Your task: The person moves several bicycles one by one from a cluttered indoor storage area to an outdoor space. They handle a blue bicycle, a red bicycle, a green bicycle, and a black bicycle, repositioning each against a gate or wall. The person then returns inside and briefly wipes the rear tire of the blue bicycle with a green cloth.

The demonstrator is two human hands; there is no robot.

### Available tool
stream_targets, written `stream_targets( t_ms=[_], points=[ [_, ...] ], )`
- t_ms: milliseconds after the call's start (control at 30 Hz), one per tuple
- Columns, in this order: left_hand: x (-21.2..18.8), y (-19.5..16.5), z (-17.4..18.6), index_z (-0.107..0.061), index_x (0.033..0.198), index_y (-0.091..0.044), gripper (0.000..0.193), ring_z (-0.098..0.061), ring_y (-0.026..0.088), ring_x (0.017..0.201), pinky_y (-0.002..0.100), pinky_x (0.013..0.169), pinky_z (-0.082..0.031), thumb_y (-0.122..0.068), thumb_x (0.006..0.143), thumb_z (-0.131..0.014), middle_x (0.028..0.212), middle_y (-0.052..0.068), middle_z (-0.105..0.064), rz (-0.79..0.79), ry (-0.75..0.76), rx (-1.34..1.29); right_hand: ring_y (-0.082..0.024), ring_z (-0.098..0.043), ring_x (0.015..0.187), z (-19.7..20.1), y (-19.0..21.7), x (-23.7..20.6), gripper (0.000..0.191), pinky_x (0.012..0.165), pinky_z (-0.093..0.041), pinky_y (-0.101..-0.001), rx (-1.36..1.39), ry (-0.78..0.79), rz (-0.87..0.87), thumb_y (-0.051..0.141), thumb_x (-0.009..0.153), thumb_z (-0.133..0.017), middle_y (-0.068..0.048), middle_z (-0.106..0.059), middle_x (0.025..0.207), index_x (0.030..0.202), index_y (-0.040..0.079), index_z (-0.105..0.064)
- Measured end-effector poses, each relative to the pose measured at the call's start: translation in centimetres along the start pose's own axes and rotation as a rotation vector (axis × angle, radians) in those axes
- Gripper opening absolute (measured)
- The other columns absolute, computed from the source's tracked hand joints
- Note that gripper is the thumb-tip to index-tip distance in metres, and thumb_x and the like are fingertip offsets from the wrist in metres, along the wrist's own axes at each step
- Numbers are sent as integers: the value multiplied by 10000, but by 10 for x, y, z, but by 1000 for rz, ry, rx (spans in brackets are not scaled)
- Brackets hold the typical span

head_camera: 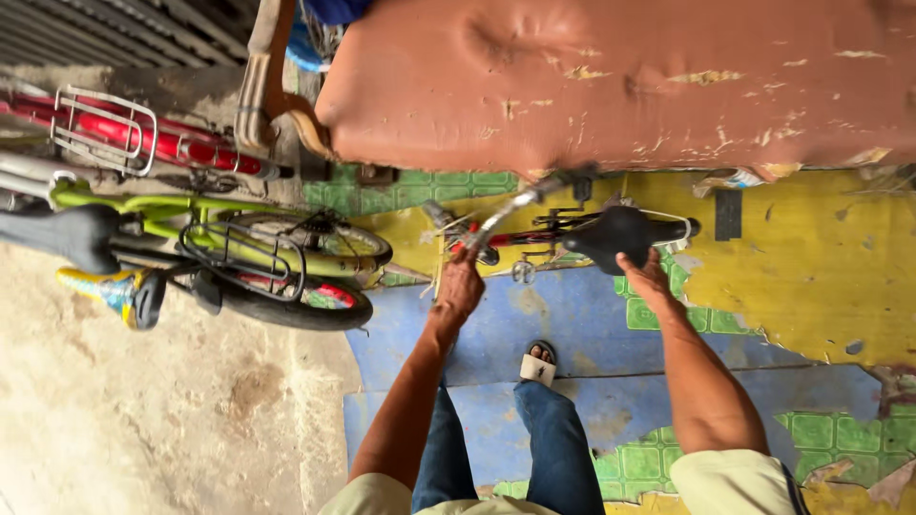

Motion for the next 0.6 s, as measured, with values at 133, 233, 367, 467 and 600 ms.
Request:
stream_targets(
  t_ms=[133, 233, 367, 467, 600],
  points=[
    [-21, -8, -35, -534, 1484, -128, 708, -685, 411, 1007, 480, 913, -563, 132, 836, -417, 1194, 224, -686, -24, 193, -56, -381, -582, 1346, 13, -32, 7, 987, 1125, -467, -487, 125, -30, -48, 609, 787, -774, -179, -606, 1471, 1556, 109, -411],
    [-43, -15, -63, -566, 1406, -55, 569, -634, 415, 1111, 481, 958, -523, 93, 860, -500, 1257, 263, -639, -120, 193, 134, -345, -496, 1372, 16, -56, 14, 960, 1013, -472, -627, 331, 38, -194, 528, 725, -791, -80, -514, 1518, 1538, 218, -385],
    [-71, -15, -82, -591, 1344, -19, 511, -605, 418, 1169, 477, 1000, -502, 21, 834, -576, 1269, 254, -641, -155, 137, 33, -371, -467, 1406, 15, -73, 23, 954, 1011, -469, -657, 419, 50, -235, 479, 729, -842, -103, -484, 1547, 1531, 209, -402],
    [-85, -9, -86, -611, 1323, -14, 453, -626, 433, 1124, 472, 960, -524, 1, 873, -561, 1259, 254, -641, -87, 116, -38, -379, -425, 1442, 12, -84, 23, 948, 1043, -461, -643, 399, 48, -273, 478, 753, -849, -111, -443, 1575, 1544, 206, -402],
    [-108, -3, -78, -654, 1263, -34, 323, -643, 468, 1048, 494, 892, -534, -29, 962, -538, 1224, 259, -654, 23, -62, -212, -373, -375, 1468, 1, -92, 15, 988, 1041, -424, -688, 424, 74, -252, 453, 736, -861, -106, -395, 1601, 1549, 177, -371]
  ],
)
Point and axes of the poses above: each hand's wrist, its own x-axis towards the middle knuckle, its own z-axis out of the back of the hand, y = z × x, the point moved 5 cm from there along x, towards the middle knuckle
